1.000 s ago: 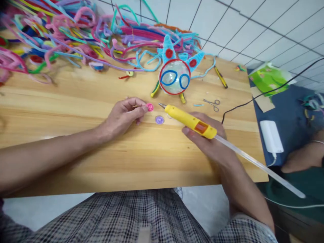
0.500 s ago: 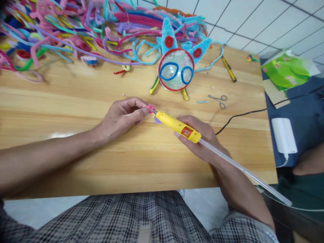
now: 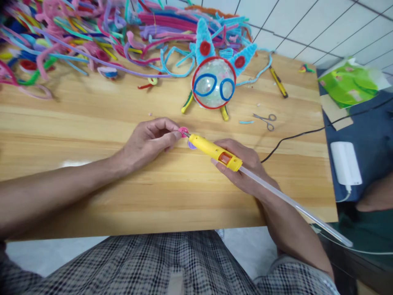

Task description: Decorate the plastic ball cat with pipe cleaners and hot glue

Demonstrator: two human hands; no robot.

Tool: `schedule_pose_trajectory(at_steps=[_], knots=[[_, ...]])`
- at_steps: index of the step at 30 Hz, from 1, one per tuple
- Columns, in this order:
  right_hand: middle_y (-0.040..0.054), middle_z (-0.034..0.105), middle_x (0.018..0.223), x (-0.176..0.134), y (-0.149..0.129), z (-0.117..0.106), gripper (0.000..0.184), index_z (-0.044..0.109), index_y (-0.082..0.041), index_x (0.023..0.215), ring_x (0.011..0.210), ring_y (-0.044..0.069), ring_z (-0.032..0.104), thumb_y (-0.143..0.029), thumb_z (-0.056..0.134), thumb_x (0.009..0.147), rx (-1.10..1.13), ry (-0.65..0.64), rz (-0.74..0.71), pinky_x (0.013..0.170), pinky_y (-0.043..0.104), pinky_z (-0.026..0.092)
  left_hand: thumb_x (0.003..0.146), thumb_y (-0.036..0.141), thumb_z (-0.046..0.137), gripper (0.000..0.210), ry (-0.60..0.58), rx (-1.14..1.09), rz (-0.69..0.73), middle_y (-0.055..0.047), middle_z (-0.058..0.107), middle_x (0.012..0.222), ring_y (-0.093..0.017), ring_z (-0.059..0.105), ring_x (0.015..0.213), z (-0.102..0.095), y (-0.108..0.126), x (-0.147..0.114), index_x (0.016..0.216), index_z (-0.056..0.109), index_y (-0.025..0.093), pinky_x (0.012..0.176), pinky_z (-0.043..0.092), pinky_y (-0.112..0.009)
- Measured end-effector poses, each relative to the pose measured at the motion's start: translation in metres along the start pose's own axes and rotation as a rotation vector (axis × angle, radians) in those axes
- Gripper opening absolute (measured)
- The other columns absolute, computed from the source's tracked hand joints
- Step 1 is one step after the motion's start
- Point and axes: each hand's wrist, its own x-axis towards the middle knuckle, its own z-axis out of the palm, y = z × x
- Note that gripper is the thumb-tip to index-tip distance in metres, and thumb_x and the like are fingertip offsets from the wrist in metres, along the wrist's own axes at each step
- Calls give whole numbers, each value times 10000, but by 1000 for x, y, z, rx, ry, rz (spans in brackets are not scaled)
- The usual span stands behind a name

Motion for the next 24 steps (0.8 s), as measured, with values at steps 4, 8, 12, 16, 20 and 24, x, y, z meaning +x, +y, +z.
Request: schedule_pose_trajectory(at_steps=[4, 8, 12, 16, 20, 24], knots=[[42, 863, 1203, 0, 0, 0, 269, 762, -346, 1299, 1047, 280, 845, -264, 774, 1043, -10, -2, 9, 911, 433, 697, 938, 502, 897, 340, -6, 4, 5, 14, 684, 690, -124, 554, 642, 0, 1, -1, 881, 761, 195, 599, 436, -268], [39, 861, 1212, -1, 0, 2, 246, 767, -355, 1280, 1061, 282, 842, -280, 783, 1047, -3, 24, 5, 923, 439, 698, 935, 545, 902, 377, 0, 16, 11, 12, 688, 693, -130, 566, 658, 0, 1, -1, 886, 763, 198, 607, 447, -271], [38, 860, 1226, -1, -1, 2, 244, 767, -343, 1276, 1075, 270, 841, -265, 778, 1045, -1, 18, 1, 939, 423, 695, 930, 602, 897, 427, 5, 29, 12, 11, 687, 684, -133, 565, 658, 1, 1, -1, 897, 763, 198, 609, 450, -271], [42, 860, 1218, 0, -1, 2, 220, 772, -334, 1253, 1069, 267, 841, -279, 785, 1040, -11, 18, 15, 939, 420, 695, 925, 611, 895, 431, 5, 26, 21, 10, 681, 683, -137, 565, 661, 2, 2, -1, 884, 763, 202, 605, 440, -276], [54, 862, 1206, -1, -1, 1, 197, 770, -334, 1243, 1038, 280, 840, -312, 776, 1048, -23, 9, 39, 905, 438, 703, 927, 572, 893, 381, 8, 36, 13, 10, 663, 668, -143, 540, 646, 1, 2, -2, 883, 777, 212, 575, 402, -283], [59, 862, 1195, -2, -1, 1, 190, 771, -332, 1244, 1023, 280, 839, -326, 767, 1054, -29, 0, 37, 884, 432, 704, 928, 544, 894, 349, 14, 56, 12, 21, 620, 633, -131, 473, 593, 0, 1, -2, 887, 789, 214, 547, 349, -289]])
